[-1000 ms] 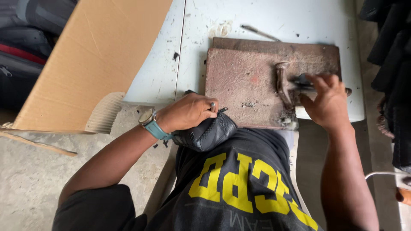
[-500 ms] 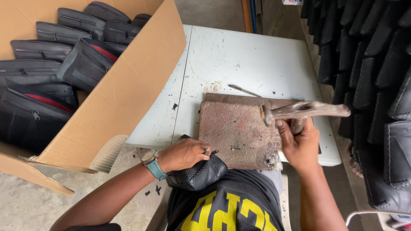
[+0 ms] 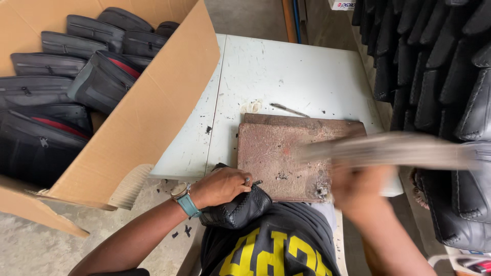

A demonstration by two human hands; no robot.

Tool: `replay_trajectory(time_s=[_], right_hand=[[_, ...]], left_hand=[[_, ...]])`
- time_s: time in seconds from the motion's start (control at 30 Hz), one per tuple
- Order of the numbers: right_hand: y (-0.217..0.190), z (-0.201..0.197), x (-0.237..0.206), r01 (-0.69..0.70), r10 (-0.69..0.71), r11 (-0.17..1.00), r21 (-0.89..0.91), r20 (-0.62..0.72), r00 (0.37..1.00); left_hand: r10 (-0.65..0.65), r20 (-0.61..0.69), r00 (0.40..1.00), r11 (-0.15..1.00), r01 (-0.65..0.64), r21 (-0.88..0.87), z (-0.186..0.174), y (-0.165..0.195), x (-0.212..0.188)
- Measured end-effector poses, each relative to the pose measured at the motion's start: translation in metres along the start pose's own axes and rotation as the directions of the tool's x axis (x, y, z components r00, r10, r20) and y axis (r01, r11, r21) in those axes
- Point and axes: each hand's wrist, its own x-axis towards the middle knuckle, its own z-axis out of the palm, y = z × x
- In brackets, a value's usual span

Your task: The person repairs a black slip-on shoe by inserting a metal tool into the upper and striking it with a hammer to secure the stitching. They repeat this process along the shoe's edge, then inspect the finished seam and place the shoe aside.

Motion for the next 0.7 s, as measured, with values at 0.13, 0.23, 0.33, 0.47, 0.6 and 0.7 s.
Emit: replay_trajectory(time_s=[0.13,0.23,0.33,0.47,0.6,0.7], right_hand=[[0.037,0.035,-0.03,0.274,-0.011,0.889,-0.367,0.58,0.814],[0.068,0.03,-0.032,0.024,0.141,0.913,-0.408,0.369,0.918],[0.09,0.024,-0.036,-0.034,0.2,0.885,-0.464,0.312,0.929],[0.112,0.04,-0.058,-0.055,0.299,0.826,-0.561,0.353,0.887],[0.129,0.048,-0.072,-0.014,0.234,0.855,-0.518,0.362,0.902],[0.111,0.039,-0.074,-0.017,0.151,0.888,-0.46,0.257,0.954]], left_hand=[[-0.013,-0.034,0.999,1.0,0.013,0.013,0.006,-0.004,0.0],[0.089,-0.085,0.992,0.996,-0.09,0.0,0.01,-0.005,-0.002],[0.252,-0.153,0.955,0.968,-0.248,0.048,0.01,-0.005,-0.007],[-0.079,-0.189,0.979,0.971,0.033,-0.235,0.009,-0.005,-0.016],[-0.13,-0.147,0.981,0.955,0.084,-0.286,0.009,-0.011,-0.013],[-0.114,-0.158,0.981,0.954,0.064,-0.291,0.009,-0.017,-0.01]])
